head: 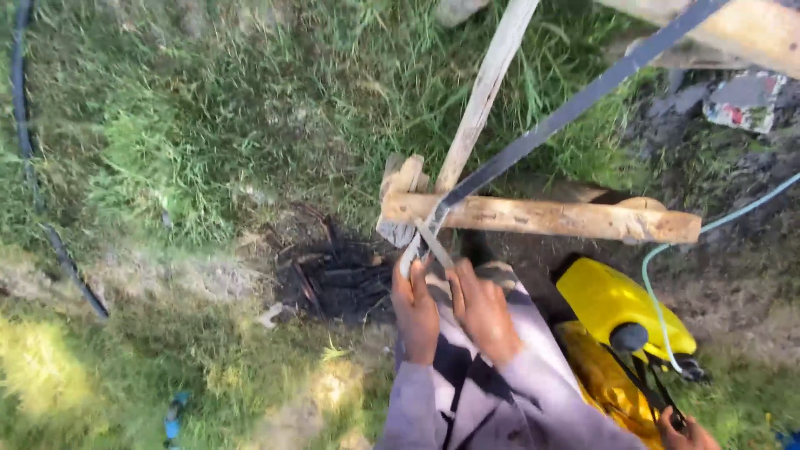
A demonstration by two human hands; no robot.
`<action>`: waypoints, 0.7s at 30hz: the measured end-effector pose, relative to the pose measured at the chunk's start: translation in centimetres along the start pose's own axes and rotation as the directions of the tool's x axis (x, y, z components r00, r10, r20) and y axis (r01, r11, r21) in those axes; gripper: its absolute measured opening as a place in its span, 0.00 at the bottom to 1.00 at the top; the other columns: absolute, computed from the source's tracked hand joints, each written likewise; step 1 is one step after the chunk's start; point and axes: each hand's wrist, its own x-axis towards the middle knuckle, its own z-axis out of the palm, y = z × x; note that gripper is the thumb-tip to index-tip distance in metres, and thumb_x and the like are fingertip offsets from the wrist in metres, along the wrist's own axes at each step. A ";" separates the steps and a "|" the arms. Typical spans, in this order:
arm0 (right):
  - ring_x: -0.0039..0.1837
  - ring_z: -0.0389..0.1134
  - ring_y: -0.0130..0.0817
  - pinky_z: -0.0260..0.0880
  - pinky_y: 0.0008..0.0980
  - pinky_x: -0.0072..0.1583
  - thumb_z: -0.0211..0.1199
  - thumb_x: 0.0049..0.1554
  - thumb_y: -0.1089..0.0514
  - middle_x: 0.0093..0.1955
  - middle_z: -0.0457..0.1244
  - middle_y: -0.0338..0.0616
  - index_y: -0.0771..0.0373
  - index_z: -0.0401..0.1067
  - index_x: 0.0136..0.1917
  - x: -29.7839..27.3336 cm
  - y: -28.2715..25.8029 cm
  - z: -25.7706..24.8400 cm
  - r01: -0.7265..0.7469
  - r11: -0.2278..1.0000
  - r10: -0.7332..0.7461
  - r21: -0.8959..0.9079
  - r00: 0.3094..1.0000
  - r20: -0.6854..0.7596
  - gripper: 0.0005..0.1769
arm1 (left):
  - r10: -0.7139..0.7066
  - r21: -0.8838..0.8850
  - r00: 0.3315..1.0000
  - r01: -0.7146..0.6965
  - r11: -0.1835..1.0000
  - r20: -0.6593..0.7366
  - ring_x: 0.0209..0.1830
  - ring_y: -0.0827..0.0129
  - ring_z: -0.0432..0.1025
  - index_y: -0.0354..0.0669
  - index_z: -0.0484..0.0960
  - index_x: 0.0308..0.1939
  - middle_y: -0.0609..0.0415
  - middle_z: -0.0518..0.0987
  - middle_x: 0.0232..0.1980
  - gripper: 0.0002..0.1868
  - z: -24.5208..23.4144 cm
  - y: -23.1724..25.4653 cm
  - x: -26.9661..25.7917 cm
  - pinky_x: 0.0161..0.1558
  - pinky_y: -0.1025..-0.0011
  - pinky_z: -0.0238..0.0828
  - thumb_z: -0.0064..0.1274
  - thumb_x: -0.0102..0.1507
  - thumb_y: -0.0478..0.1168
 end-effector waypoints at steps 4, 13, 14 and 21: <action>0.38 0.73 0.64 0.73 0.59 0.43 0.41 0.70 0.41 0.27 0.66 0.61 0.56 0.66 0.55 4.5 -2.2 -1.4 0.076 0.992 -0.085 -0.096 0.993 -0.084 0.20 | -0.023 0.003 1.000 0.023 1.000 0.007 0.64 0.49 0.72 0.34 0.70 0.68 0.35 0.76 0.64 0.20 0.7 2.3 0.0 0.66 0.49 0.66 0.37 0.74 0.38; 0.40 0.72 0.71 0.73 0.63 0.46 0.42 0.68 0.38 0.30 0.66 0.65 0.54 0.64 0.47 4.0 -0.9 -0.4 0.066 0.994 -0.069 -0.090 0.997 -0.027 0.21 | -0.002 0.057 1.000 0.004 0.998 -0.031 0.63 0.53 0.74 0.36 0.73 0.66 0.37 0.79 0.60 0.19 0.1 -0.1 0.8 0.65 0.52 0.67 0.38 0.74 0.39; 0.39 0.71 0.72 0.72 0.65 0.45 0.42 0.69 0.40 0.29 0.65 0.66 0.56 0.64 0.46 4.7 -1.8 -1.1 0.086 0.993 -0.091 -0.081 0.994 -0.066 0.21 | -0.012 0.087 1.000 0.015 0.996 -0.028 0.63 0.53 0.73 0.37 0.73 0.66 0.37 0.79 0.61 0.19 0.3 0.0 0.9 0.65 0.53 0.67 0.38 0.74 0.40; 0.39 0.73 0.68 0.73 0.64 0.44 0.44 0.68 0.42 0.30 0.67 0.64 0.57 0.63 0.44 1.4 -1.1 -1.8 0.131 0.989 -0.135 -0.067 0.989 -0.062 0.19 | 0.011 0.044 0.999 -0.010 0.999 -0.031 0.62 0.53 0.74 0.36 0.74 0.65 0.37 0.79 0.60 0.18 -0.2 -1.6 1.9 0.66 0.52 0.66 0.39 0.74 0.38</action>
